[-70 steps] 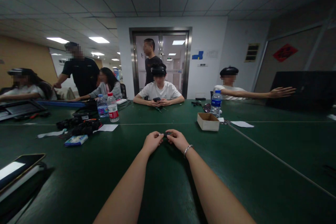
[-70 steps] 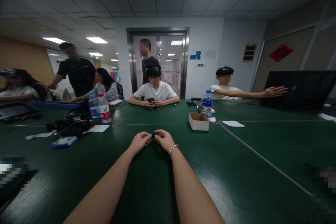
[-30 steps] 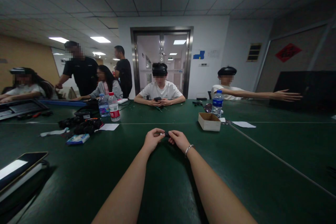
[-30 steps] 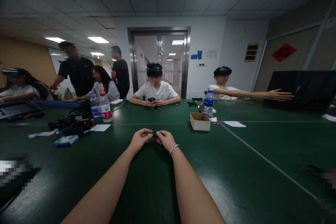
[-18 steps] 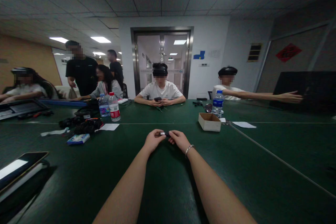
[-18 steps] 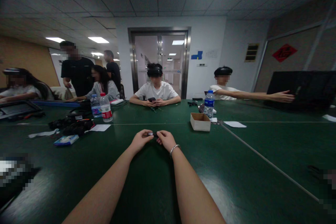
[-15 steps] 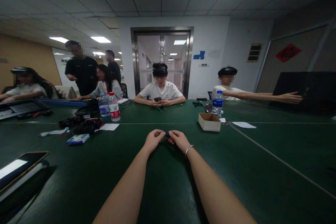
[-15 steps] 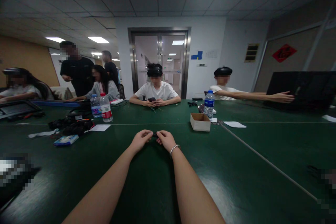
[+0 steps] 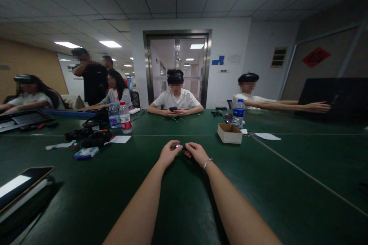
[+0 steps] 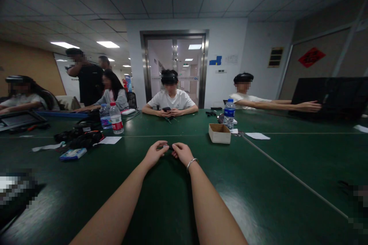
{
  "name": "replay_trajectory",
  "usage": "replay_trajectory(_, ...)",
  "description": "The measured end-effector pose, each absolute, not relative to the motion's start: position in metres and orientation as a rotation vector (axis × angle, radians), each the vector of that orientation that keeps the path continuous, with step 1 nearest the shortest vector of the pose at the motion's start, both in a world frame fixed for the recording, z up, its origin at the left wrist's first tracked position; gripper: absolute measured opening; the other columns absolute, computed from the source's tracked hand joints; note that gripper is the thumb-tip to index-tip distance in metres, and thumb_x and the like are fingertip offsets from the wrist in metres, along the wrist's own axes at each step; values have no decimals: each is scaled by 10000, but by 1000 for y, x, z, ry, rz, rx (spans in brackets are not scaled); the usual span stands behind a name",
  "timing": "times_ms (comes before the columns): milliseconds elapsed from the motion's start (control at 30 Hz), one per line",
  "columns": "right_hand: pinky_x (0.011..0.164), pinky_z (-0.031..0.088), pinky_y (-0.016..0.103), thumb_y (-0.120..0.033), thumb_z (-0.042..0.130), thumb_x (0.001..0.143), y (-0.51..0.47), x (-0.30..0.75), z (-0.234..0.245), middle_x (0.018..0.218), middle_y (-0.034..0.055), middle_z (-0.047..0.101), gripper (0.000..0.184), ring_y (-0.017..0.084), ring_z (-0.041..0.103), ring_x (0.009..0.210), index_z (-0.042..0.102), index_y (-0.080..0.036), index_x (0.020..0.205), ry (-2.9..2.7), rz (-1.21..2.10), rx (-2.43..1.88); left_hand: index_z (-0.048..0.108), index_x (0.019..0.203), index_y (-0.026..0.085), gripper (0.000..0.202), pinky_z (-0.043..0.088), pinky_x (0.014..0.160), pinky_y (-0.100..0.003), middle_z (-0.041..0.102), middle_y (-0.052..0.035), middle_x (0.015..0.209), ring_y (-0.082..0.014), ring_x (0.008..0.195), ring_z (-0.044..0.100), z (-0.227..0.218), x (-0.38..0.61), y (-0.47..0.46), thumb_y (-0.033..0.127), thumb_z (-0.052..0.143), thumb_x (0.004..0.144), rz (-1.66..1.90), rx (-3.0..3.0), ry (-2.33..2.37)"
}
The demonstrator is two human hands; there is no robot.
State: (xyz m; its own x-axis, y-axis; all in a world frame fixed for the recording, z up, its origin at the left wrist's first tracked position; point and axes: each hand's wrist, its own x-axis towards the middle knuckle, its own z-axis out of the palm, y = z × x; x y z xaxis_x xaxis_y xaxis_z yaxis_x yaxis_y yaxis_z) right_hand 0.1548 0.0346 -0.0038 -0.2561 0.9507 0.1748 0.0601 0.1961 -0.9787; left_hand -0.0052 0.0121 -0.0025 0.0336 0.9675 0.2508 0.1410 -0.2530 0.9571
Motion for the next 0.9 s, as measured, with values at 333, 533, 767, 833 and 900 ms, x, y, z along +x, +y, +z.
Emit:
replay_trajectory(333, 491, 438, 195, -205, 542, 821, 32, 153, -1, 564, 1, 589, 172, 95, 530, 489, 612, -90, 928, -1529, 1205, -1047, 595, 903, 143, 284, 421, 552, -217, 605, -42, 742, -139, 672, 558, -8, -7, 16, 373, 565, 738, 1257, 1586, 1209)
replay_trajectory(533, 474, 426, 185, -202, 536, 819, 34, 152, -3, 535, -16, 571, 150, 85, 518, 464, 609, -95, 895, -1513, 1215, -1012, 590, 956, 167, 323, 436, 550, -219, 599, -55, 846, -135, 683, 558, -7, -7, 14, 336, 637, 685, 1294, 1599, 1139)
replay_trajectory(767, 481, 435, 182, -176, 524, 830, 31, 151, 0, 551, -6, 581, 147, 85, 527, 479, 608, -89, 913, -1521, 1210, -1047, 589, 902, 115, 438, 435, 585, -248, 624, -87, 783, -157, 670, 580, -11, -7, 21, 517, 536, 736, 1239, 1491, 1321)
replay_trajectory(833, 486, 440, 181, -184, 531, 829, 32, 151, 0, 560, -3, 585, 153, 85, 531, 486, 609, -90, 921, -1523, 1213, -1054, 595, 842, 124, 442, 428, 581, -248, 624, -72, 744, -157, 663, 576, -13, -8, 22, 544, 498, 743, 1199, 1517, 1343)
replay_trajectory(900, 489, 443, 181, -196, 543, 824, 33, 151, -2, 566, -2, 587, 159, 87, 537, 495, 612, -93, 924, -1529, 1207, -1054, 596, 830, 135, 419, 421, 576, -242, 618, -55, 722, -153, 659, 572, -14, -9, 22, 534, 502, 741, 1189, 1544, 1341)
